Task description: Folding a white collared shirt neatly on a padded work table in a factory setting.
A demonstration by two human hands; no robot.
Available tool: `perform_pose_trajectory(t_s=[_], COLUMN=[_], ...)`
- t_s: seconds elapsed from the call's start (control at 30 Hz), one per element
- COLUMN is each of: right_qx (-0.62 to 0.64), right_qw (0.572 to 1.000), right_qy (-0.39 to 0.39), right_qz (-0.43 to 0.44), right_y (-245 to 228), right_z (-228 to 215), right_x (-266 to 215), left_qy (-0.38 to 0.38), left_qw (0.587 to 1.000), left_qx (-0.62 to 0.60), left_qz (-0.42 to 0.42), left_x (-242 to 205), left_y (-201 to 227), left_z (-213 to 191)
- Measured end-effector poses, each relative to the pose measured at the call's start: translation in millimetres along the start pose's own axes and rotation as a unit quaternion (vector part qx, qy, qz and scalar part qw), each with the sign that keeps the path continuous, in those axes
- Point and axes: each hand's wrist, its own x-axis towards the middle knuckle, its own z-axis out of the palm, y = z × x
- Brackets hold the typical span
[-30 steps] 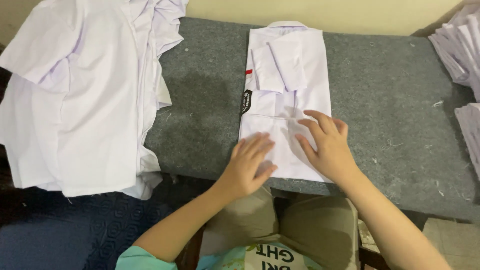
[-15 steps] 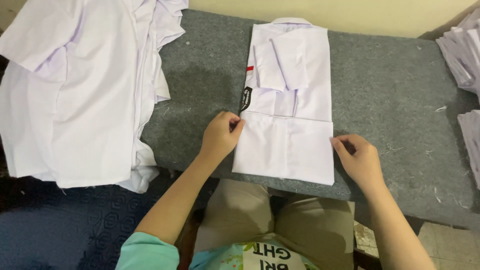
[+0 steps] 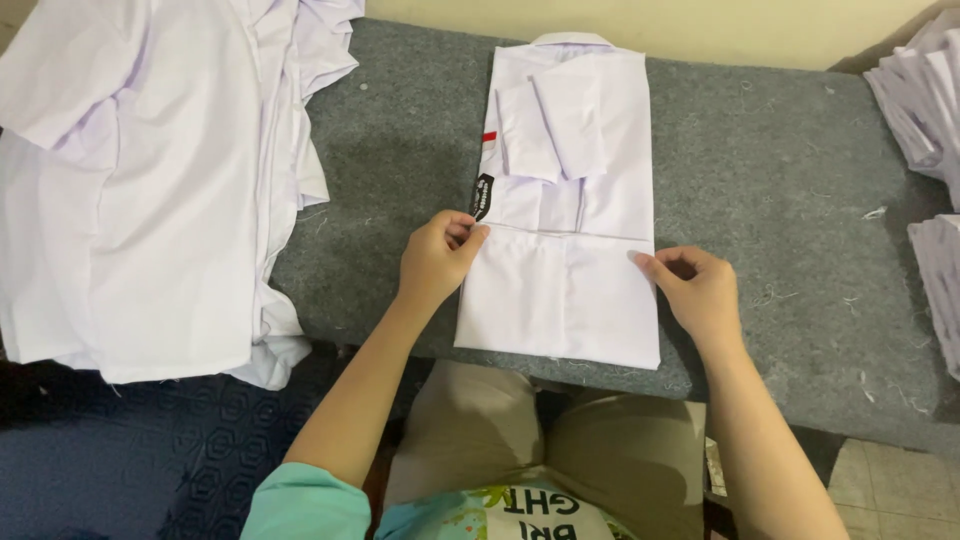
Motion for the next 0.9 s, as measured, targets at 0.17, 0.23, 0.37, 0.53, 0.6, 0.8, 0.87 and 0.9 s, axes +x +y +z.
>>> perform_pose_trajectory(t_s=[0.17,0.23,0.37,0.53,0.6,0.8,0.87,0.9], right_qx=[0.0,0.002,0.002,-0.003,-0.007,0.036,0.03,0.024], right_qw=[1.0,1.0,1.0,1.0,1.0,0.997,0.997,0.997], right_qy=[0.005,0.006,0.001,0.0,-0.02,-0.06,-0.065,-0.07], right_qz=[0.005,0.004,-0.01,-0.006,0.003,0.027,0.027,0.026], right_y=[11.5,17.2,25.6,6.9,0.7,-0.1,7.3,10.8], right_z=[7.5,9.9,12.2,1.2,-4.0,-5.2,-3.8,-2.6], right_x=[2.9,5.2,10.0,13.7,8.6,29.5,32.5,34.3], left_qy=[-0.014,-0.008,0.007,0.019,0.01,0.031,0.027,0.024], left_qw=[1.0,1.0,1.0,0.999,0.999,0.99,0.99,0.99], left_qx=[-0.002,-0.001,-0.018,-0.024,-0.029,-0.102,-0.092,-0.082], left_qz=[-0.004,-0.003,0.013,0.022,0.02,0.09,0.101,0.111], left_x=[0.5,2.0,0.9,0.0,2.4,7.1,7.0,7.1], left_y=[-0.6,-5.1,-4.2,1.2,-1.8,0.8,-9.0,-14.3], left_z=[0.7,2.7,3.4,1.3,4.1,9.9,15.6,18.2])
